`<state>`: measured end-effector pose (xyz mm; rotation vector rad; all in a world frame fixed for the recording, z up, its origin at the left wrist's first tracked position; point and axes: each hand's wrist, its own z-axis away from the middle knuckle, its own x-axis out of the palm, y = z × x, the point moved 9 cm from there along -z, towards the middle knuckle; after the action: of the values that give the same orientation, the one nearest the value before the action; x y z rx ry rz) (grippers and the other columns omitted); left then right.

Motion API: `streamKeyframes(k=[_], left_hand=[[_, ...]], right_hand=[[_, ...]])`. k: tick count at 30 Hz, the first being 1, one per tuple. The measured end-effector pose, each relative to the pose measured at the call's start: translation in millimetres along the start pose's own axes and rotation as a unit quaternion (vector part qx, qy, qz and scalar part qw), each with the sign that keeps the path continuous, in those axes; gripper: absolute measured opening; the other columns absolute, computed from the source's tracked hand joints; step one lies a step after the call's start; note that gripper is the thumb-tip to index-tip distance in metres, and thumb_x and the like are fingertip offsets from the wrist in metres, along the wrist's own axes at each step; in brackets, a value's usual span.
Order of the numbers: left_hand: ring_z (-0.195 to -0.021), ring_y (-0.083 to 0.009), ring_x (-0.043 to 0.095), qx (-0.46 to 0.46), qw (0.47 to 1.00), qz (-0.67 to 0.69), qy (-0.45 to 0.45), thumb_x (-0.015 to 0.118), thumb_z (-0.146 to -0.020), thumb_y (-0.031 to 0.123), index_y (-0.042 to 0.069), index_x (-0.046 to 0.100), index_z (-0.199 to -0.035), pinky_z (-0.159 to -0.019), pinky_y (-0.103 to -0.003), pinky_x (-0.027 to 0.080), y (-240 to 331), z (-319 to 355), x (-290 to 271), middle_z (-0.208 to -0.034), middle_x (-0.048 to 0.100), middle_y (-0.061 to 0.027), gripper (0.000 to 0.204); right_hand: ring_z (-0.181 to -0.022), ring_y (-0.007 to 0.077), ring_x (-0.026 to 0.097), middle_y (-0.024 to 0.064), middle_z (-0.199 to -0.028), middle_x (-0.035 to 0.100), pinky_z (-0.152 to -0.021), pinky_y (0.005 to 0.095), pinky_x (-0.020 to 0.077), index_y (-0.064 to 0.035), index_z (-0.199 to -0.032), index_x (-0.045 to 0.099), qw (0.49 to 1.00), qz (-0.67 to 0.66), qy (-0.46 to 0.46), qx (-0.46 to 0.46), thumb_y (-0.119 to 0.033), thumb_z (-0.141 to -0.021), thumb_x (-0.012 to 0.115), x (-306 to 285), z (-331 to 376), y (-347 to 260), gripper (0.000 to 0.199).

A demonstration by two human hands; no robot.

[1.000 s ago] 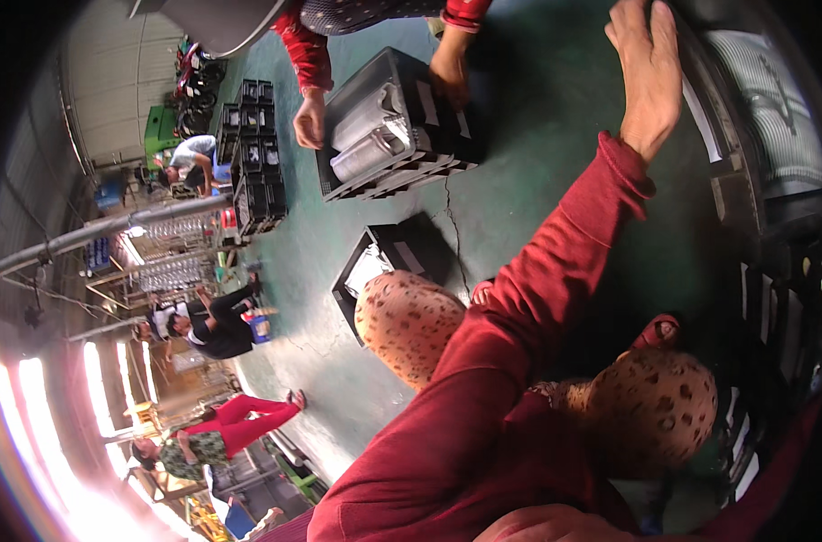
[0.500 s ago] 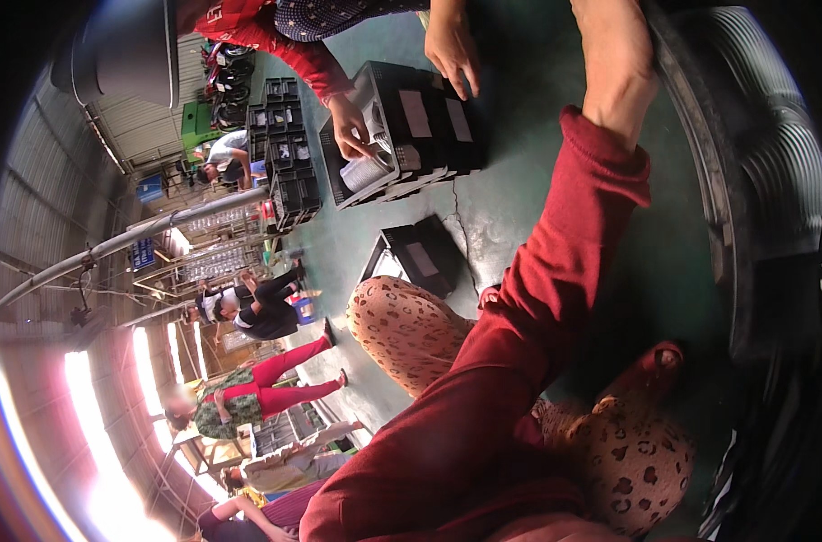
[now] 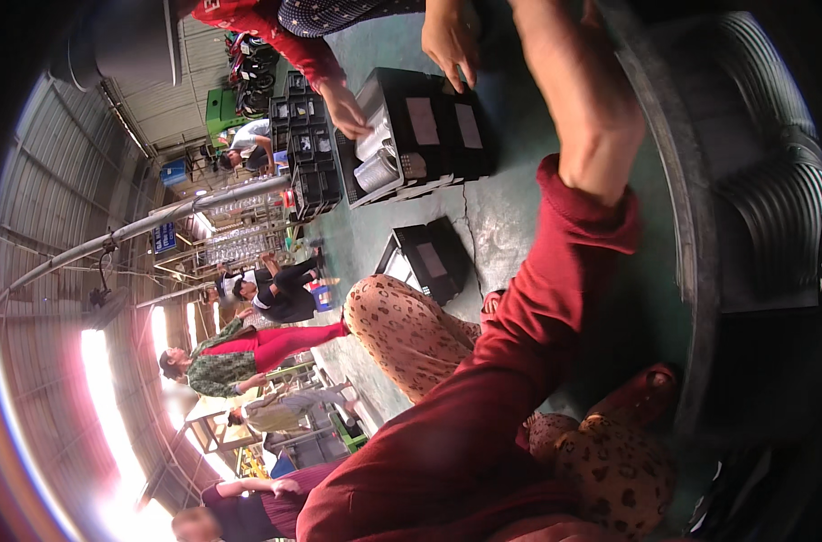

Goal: The person moves, stacks, and organizes black plastic crates containing metal components on a factory floor.

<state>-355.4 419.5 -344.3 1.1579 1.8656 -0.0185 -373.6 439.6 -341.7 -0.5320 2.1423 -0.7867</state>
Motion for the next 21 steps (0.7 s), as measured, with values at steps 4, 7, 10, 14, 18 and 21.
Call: streamKeyframes(k=[4,7,10,14,18,21], left_hand=[[-0.109,-0.0307,0.038,-0.040,0.998,0.028,0.050,0.057,-0.082,0.019,0.005,0.045,-0.122,-0.099,-0.042,0.025,-60,27,-44,-0.110,0.046,-0.0195,0.045],[-0.106,-0.0286,0.041,-0.219,0.941,-0.245,0.086,0.064,-0.078,0.019,0.004,0.049,-0.115,-0.096,-0.042,0.026,-191,102,-138,-0.108,0.050,-0.0171,0.042],[-0.105,-0.0298,0.041,-0.242,0.842,-0.477,0.069,0.069,-0.073,0.037,0.007,0.049,-0.113,-0.094,-0.048,0.026,-224,125,-198,-0.102,0.054,-0.0152,0.053],[-0.109,-0.0358,0.042,-0.216,0.829,-0.503,-0.114,0.067,-0.067,0.055,0.000,0.044,-0.116,-0.087,-0.050,0.034,-250,97,-181,-0.105,0.052,-0.0204,0.077],[-0.087,-0.0410,0.055,-0.244,0.857,-0.433,-0.139,0.076,-0.063,0.035,-0.002,0.041,-0.097,-0.074,-0.046,0.045,-269,94,-190,-0.094,0.054,-0.0253,0.062],[-0.082,-0.0412,0.057,-0.203,0.864,-0.432,-0.161,0.075,-0.065,0.033,-0.003,0.039,-0.099,-0.069,-0.047,0.046,-277,95,-204,-0.090,0.055,-0.0264,0.061]], right_hand=[[-0.103,0.0269,0.053,0.0159,-0.110,0.054,-0.095,0.0359,0.0366,-0.0095,-0.124,0.047,0.988,-0.150,-0.001,0.024,-0.020,-0.092,0.038,4,-5,20,0.035],[-0.101,0.0258,0.054,0.0156,-0.109,0.054,-0.093,0.0351,0.0375,-0.0082,-0.125,0.046,0.990,-0.134,-0.030,0.023,-0.020,-0.092,0.040,4,-5,19,0.035],[-0.098,0.0248,0.054,0.0152,-0.108,0.055,-0.091,0.0344,0.0384,-0.0069,-0.125,0.045,0.990,-0.130,-0.046,0.021,-0.019,-0.091,0.042,3,-5,23,0.036],[-0.096,0.0235,0.054,0.0148,-0.106,0.056,-0.087,0.0333,0.0396,-0.0051,-0.126,0.044,0.989,-0.132,-0.058,0.021,-0.018,-0.090,0.044,-7,-9,30,0.038],[-0.093,0.0221,0.054,0.0143,-0.104,0.057,-0.084,0.0323,0.0408,-0.0034,-0.127,0.043,0.988,-0.126,-0.079,0.024,-0.017,-0.090,0.046,-14,-11,40,0.040],[-0.091,0.0211,0.054,0.0140,-0.102,0.057,-0.082,0.0315,0.0416,-0.0021,-0.127,0.042,0.989,-0.107,-0.101,0.023,-0.016,-0.089,0.048,-23,-14,57,0.041]])
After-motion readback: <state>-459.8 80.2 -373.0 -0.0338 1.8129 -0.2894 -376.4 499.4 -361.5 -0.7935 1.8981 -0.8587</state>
